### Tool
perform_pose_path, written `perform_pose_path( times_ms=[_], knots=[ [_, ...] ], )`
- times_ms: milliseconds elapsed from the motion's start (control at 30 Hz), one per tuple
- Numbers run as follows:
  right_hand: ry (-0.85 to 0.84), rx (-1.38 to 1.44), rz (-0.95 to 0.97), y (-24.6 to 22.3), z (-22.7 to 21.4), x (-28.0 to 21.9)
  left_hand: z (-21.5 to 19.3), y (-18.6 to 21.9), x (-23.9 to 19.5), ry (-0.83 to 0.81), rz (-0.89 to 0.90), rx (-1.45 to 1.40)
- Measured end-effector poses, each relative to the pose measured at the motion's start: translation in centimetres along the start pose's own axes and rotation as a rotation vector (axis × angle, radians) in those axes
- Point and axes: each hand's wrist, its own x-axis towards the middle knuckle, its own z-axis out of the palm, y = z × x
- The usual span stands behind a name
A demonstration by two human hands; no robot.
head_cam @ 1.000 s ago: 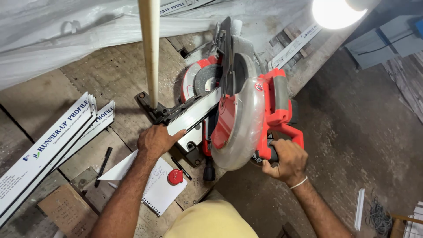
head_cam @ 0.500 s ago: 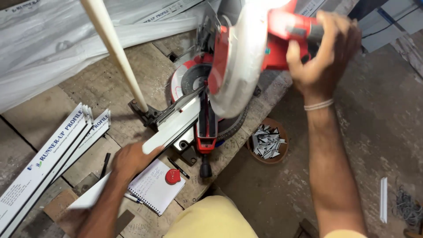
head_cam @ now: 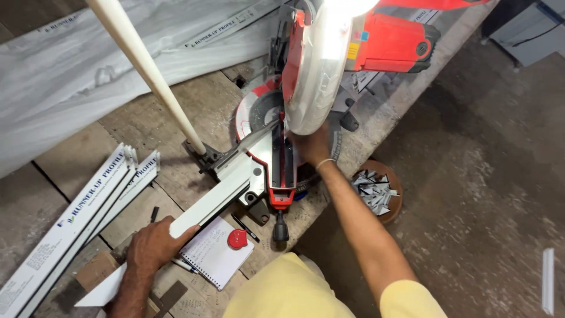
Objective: The recorder is measuring and cutting metal profiles using a miter saw.
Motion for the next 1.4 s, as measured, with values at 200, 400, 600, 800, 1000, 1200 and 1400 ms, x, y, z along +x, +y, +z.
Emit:
perform_pose_path(
  times_ms=[200, 400, 600, 800, 1000, 1200, 1400],
  knots=[
    [-0.202, -0.303, -0.272, 3.9, 5.7, -1.1, -0.1, 0.5, -0.6, -0.052, -0.025, 0.037],
    [-0.207, -0.001, -0.43, 2.6, 0.2, -11.2, 1.3, -0.7, 1.0, 0.014, -0.019, 0.046],
    [-0.662, 0.268, -0.104, 5.1, -10.3, -22.5, 2.8, -2.2, 2.5, -0.02, -0.041, 0.13],
    [-0.25, -0.269, 0.031, 20.5, -15.2, -26.1, 6.0, -2.7, 1.4, 0.335, 0.165, 0.117],
    [-0.593, -0.397, 0.457, 25.0, -14.6, -32.3, 15.1, 0.2, 1.6, 0.688, 0.626, -0.031],
    [-0.734, -0.171, 0.511, 19.6, -10.7, -33.6, 16.8, 9.2, -2.5, 0.494, 0.412, 0.159],
    [-0.695, 0.099, 0.234, 11.5, -11.4, -23.7, 15.8, 10.9, -1.7, 0.387, 0.396, 0.004]
  ],
)
